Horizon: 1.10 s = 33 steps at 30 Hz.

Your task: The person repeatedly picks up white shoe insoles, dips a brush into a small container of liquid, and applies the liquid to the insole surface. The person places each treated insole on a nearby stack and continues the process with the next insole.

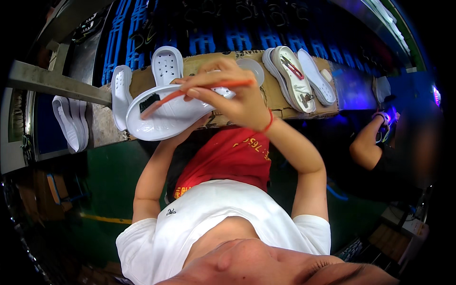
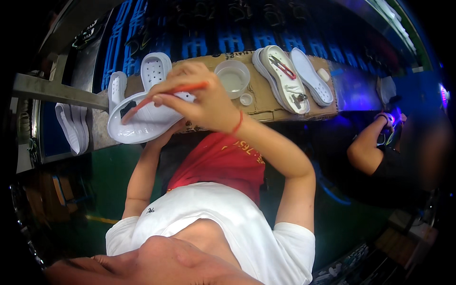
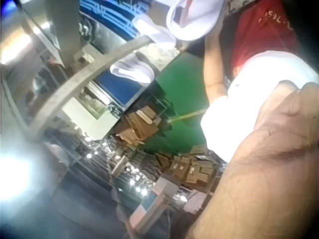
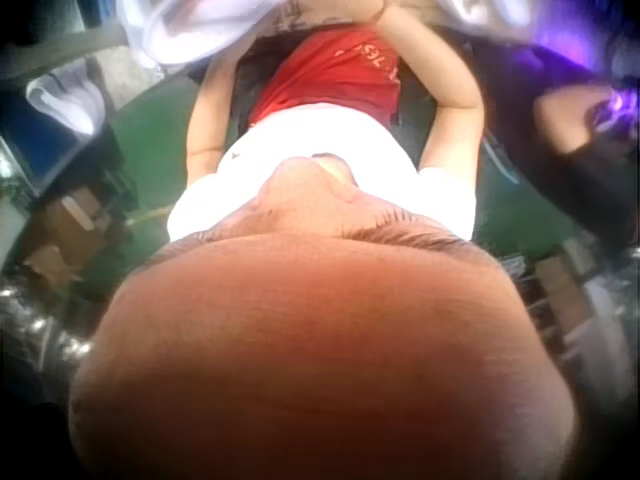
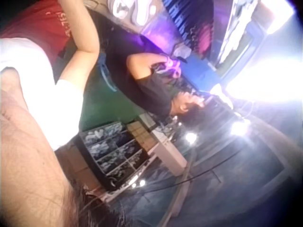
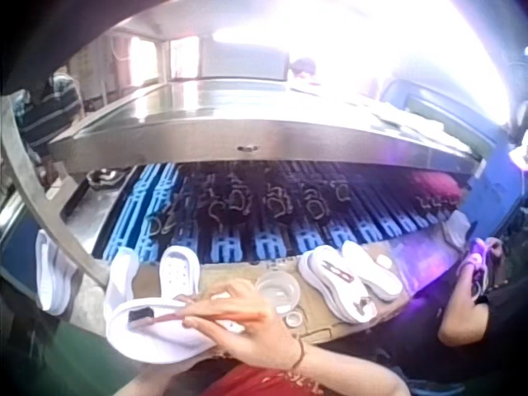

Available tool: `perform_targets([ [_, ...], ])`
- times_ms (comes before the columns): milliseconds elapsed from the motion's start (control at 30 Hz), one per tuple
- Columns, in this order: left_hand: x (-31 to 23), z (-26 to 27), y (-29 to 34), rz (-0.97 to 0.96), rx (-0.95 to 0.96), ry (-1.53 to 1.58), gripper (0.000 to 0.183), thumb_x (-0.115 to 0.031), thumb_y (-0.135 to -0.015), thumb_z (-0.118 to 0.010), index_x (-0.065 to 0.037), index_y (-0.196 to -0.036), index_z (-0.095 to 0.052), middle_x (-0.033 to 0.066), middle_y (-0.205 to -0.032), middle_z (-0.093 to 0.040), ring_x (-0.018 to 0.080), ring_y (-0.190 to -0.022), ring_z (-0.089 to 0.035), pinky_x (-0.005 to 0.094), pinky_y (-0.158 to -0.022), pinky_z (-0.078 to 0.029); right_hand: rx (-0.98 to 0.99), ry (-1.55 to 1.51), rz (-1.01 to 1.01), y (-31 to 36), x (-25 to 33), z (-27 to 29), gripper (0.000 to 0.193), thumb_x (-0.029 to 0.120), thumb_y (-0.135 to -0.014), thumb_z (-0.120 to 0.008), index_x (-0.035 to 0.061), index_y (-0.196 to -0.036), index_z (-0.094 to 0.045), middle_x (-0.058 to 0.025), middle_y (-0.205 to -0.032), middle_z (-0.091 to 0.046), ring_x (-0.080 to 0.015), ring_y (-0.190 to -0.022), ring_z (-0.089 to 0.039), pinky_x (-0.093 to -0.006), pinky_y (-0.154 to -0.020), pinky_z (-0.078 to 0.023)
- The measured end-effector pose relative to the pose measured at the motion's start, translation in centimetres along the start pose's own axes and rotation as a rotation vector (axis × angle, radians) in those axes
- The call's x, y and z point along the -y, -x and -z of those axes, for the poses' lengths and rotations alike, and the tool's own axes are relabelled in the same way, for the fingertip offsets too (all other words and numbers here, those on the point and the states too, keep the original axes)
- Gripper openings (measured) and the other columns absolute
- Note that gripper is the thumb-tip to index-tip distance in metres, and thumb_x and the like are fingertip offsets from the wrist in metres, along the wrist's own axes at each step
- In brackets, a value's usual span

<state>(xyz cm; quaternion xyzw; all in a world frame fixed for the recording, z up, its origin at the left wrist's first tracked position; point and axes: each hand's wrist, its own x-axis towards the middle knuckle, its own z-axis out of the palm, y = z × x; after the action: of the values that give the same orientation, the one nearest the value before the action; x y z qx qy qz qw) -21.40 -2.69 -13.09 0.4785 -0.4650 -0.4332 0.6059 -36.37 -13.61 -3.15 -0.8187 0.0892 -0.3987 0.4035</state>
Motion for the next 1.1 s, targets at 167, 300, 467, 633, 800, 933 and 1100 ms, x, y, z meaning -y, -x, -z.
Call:
perform_targets([
  [167,-0.2,0.1,0.5,-0.072,-0.117,-0.031,0.080,-0.002,-0.070,-0.077,-0.004,-0.137,-0.033,0.0103,-0.132,-0.044,0.0232,-0.123,-0.045,0.0363,-0.105,-0.036,0.126,0.011,-0.170,-0.9,-5.0,4.2,0.015,0.018,-0.083,-0.070,0.0083,-0.092,-0.075,-0.0034,-0.083,-0.068,-0.0177,-0.093,-0.057,-0.0323,-0.080,-0.047],
  [300,-0.9,0.5,0.2,-0.135,-0.088,-0.064,0.079,0.002,-0.067,-0.076,-0.004,-0.134,-0.035,0.0110,-0.131,-0.046,0.0236,-0.122,-0.046,0.0368,-0.106,-0.036,0.110,0.273,-0.176,2.0,-5.9,8.2,0.014,0.018,-0.082,-0.070,0.0086,-0.092,-0.075,-0.0046,-0.086,-0.067,-0.0174,-0.092,-0.057,-0.0303,-0.079,-0.047],
  [467,-2.3,-0.5,-0.5,-0.308,-0.055,-0.268,0.071,0.000,-0.067,-0.078,-0.005,-0.127,-0.041,0.0099,-0.127,-0.048,0.0237,-0.121,-0.047,0.0343,-0.103,-0.040,0.002,0.356,-0.244,5.3,-3.1,7.7,0.013,0.015,-0.084,-0.067,0.0055,-0.090,-0.073,-0.0073,-0.082,-0.069,-0.0218,-0.083,-0.062,-0.0328,-0.075,-0.048],
  [633,-2.4,-0.4,-0.5,-0.326,-0.048,-0.142,0.068,0.000,-0.065,-0.080,-0.005,-0.121,-0.043,0.0099,-0.126,-0.048,0.0227,-0.120,-0.048,0.0321,-0.101,-0.044,-0.186,-0.116,-0.611,7.9,-2.1,4.6,0.018,0.010,-0.091,-0.061,-0.0057,-0.096,-0.068,-0.0105,-0.079,-0.069,-0.0144,-0.076,-0.066,-0.0260,-0.073,-0.051],
  [800,-1.8,-0.3,-1.2,-0.372,0.015,-0.017,0.071,-0.005,-0.062,-0.084,-0.005,-0.122,-0.046,0.0131,-0.127,-0.047,0.0233,-0.121,-0.046,0.0332,-0.100,-0.043,-0.217,-0.552,-0.660,8.2,0.9,0.4,0.017,0.007,-0.091,-0.059,-0.0072,-0.099,-0.065,-0.0126,-0.081,-0.068,-0.0181,-0.077,-0.067,-0.0283,-0.073,-0.053],
  [933,-3.9,0.0,-4.7,-0.367,0.356,0.043,0.069,-0.011,-0.066,-0.084,-0.006,-0.123,-0.046,0.0156,-0.127,-0.046,0.0261,-0.124,-0.044,0.0386,-0.101,-0.045,-0.445,-0.524,-0.526,9.0,3.7,-0.2,0.018,0.005,-0.092,-0.057,-0.0073,-0.104,-0.062,-0.0136,-0.087,-0.067,-0.0188,-0.079,-0.067,-0.0278,-0.073,-0.054],
  [1100,-10.7,0.0,-20.0,-0.383,0.589,0.005,0.051,-0.025,-0.076,-0.074,-0.003,-0.118,-0.054,0.0134,-0.111,-0.059,0.0226,-0.103,-0.058,0.0381,-0.093,-0.048,-1.053,-0.519,-0.188,12.1,5.1,4.4,0.019,0.008,-0.095,-0.053,-0.0053,-0.107,-0.059,-0.0121,-0.079,-0.066,-0.0181,-0.072,-0.065,-0.0280,-0.072,-0.050],
])
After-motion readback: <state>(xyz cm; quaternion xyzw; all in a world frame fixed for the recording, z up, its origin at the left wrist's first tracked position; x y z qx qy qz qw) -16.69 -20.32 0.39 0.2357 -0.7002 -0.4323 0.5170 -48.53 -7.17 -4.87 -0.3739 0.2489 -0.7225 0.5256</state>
